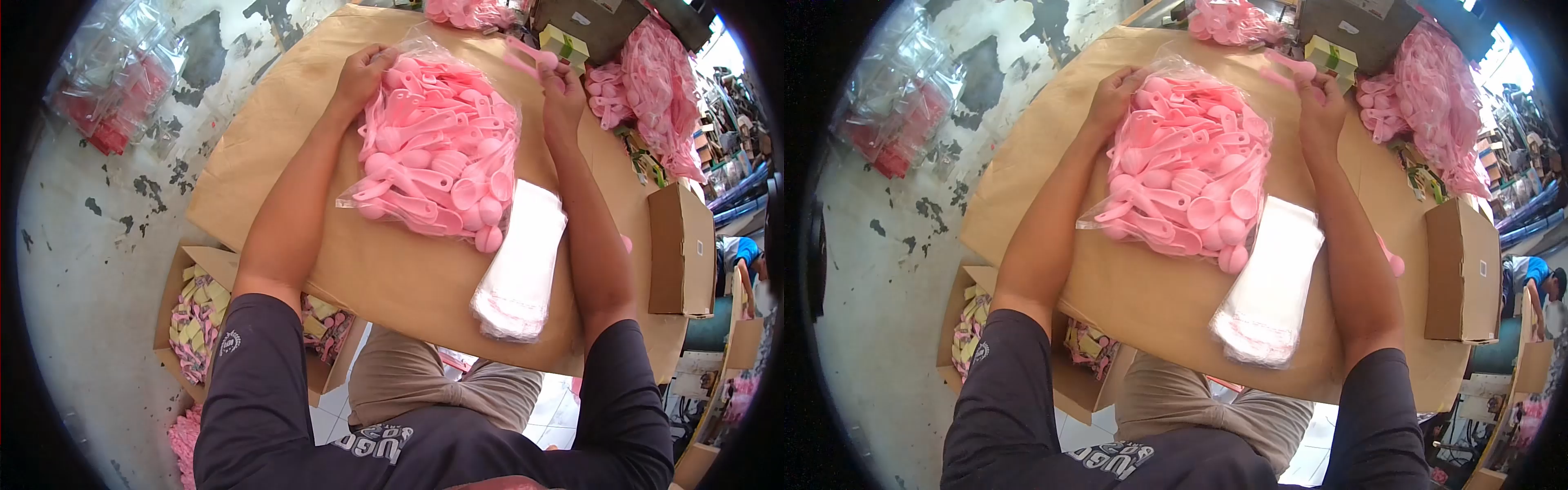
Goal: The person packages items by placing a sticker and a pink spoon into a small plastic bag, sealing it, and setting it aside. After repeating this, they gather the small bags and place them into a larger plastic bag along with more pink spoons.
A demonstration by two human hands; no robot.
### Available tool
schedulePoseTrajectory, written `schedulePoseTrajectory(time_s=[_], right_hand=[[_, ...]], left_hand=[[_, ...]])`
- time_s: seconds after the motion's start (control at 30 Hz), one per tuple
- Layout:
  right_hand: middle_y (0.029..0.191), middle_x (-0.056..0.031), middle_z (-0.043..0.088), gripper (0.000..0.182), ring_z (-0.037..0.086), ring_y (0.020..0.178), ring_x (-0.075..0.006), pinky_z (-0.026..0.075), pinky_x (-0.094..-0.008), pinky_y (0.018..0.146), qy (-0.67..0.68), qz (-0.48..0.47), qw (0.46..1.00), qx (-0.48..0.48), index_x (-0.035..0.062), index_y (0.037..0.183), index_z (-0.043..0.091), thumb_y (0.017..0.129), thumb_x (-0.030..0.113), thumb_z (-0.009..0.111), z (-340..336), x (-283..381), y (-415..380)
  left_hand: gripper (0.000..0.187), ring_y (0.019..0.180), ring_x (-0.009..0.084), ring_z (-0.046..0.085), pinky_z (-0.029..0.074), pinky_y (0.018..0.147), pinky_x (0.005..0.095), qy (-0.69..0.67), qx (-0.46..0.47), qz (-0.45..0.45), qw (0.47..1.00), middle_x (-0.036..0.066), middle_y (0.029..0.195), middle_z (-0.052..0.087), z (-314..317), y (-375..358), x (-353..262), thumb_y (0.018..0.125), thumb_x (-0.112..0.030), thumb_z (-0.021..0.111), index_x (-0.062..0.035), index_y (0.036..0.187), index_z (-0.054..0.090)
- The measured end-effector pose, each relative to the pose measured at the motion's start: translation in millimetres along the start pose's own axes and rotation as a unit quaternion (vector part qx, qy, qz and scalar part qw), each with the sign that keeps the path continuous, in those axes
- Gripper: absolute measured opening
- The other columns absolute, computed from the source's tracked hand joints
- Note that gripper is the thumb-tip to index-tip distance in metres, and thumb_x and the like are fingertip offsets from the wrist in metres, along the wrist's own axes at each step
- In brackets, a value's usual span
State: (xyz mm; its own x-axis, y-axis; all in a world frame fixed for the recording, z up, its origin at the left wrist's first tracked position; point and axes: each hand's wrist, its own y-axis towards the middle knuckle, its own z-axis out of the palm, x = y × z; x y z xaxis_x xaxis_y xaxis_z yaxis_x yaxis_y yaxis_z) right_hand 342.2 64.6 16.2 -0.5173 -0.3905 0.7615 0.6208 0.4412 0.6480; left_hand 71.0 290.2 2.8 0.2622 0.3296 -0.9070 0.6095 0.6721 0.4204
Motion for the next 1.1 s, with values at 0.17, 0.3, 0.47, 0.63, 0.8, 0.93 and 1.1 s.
schedulePoseTrajectory(time_s=[0.17, 0.3, 0.47, 0.63, 0.8, 0.93, 1.1], right_hand=[[0.112, -0.0049, 0.067, 0.036, 0.058, 0.094, -0.0147, 0.048, -0.0292, 0.079, -0.152, -0.071, 0.985, 0.048, 0.0079, 0.122, 0.07, 0.092, 0.028, 0.075, 18.8, 47.7, -10.7], [0.112, -0.0028, 0.065, 0.04, 0.055, 0.093, -0.0129, 0.046, -0.0282, 0.075, -0.13, -0.098, 0.938, 0.305, 0.0135, 0.13, 0.068, 0.092, 0.022, 0.073, 26.0, 63.5, -10.4], [0.11, 0.0001, 0.058, 0.058, 0.048, 0.084, -0.0126, 0.042, -0.0256, 0.073, -0.125, -0.03, 0.912, 0.389, 0.0218, 0.143, 0.061, 0.087, 0.012, 0.07, 30.6, 66.7, -17.9], [0.101, 0.0004, 0.055, 0.05, 0.046, 0.079, -0.0117, 0.041, -0.0256, 0.07, -0.144, -0.033, 0.892, 0.427, 0.0178, 0.137, 0.064, 0.087, 0.01, 0.068, 32.0, 53.9, -10.4], [0.08, 0.0044, 0.042, 0.028, 0.043, 0.07, -0.0115, 0.04, -0.0263, 0.066, -0.171, -0.028, 0.925, 0.338, 0.011, 0.123, 0.067, 0.094, 0.013, 0.066, 28.5, 49.0, -9.4], [0.086, 0.003, 0.043, 0.028, 0.044, 0.073, -0.0112, 0.04, -0.0264, 0.067, -0.061, 0.033, 0.95, 0.304, 0.0087, 0.122, 0.067, 0.095, 0.015, 0.066, 32.2, 63.8, -14.6], [0.09, 0.0015, 0.056, 0.026, 0.052, 0.081, -0.0101, 0.046, -0.025, 0.077, -0.178, -0.131, 0.897, 0.384, 0.0086, 0.12, 0.068, 0.094, 0.011, 0.069, 32.7, 52.4, -9.1]], left_hand=[[0.029, 0.08, 0.0061, 0.059, 0.048, 0.073, 0.0219, -0.028, 0.025, -0.017, 0.999, -0.001, 0.09, 0.068, 1.9, -3.0, -9.0, 0.102, -0.029, 0.063, -0.0012, 0.105, 0.071], [0.028, 0.079, 0.0056, 0.059, 0.049, 0.071, 0.0221, -0.035, 0.046, -0.003, 0.998, -0.001, 0.089, 0.068, 7.3, -5.6, -9.4, 0.103, -0.028, 0.062, -0.0013, 0.106, 0.071], [0.029, 0.082, 0.0073, 0.062, 0.051, 0.074, 0.0236, -0.025, 0.062, -0.011, 0.998, 0.001, 0.092, 0.07, 5.4, -6.4, -9.8, 0.103, -0.028, 0.061, -0.0011, 0.109, 0.07], [0.03, 0.09, 0.0089, 0.063, 0.052, 0.083, 0.025, 0.025, 0.088, 0.039, 0.995, 0.002, 0.105, 0.069, 11.6, -6.5, -13.4, 0.107, -0.027, 0.056, -0.0017, 0.115, 0.068], [0.04, 0.087, 0.0112, 0.066, 0.053, 0.081, 0.0286, 0.057, 0.049, 0.025, 0.997, 0.007, 0.096, 0.074, 10.8, -5.0, -8.9, 0.1, -0.036, 0.065, 0.0015, 0.111, 0.071], [0.037, 0.085, 0.0109, 0.065, 0.053, 0.079, 0.0284, 0.031, 0.048, 0.023, 0.998, 0.005, 0.095, 0.074, 11.4, -4.2, -4.5, 0.1, -0.036, 0.066, -0.0008, 0.109, 0.072], [0.04, 0.086, 0.0122, 0.064, 0.052, 0.08, 0.0298, 0.087, 0.067, 0.05, 0.993, 0.004, 0.094, 0.073, 10.5, -1.9, -6.1, 0.099, -0.039, 0.065, -0.0013, 0.11, 0.072]])
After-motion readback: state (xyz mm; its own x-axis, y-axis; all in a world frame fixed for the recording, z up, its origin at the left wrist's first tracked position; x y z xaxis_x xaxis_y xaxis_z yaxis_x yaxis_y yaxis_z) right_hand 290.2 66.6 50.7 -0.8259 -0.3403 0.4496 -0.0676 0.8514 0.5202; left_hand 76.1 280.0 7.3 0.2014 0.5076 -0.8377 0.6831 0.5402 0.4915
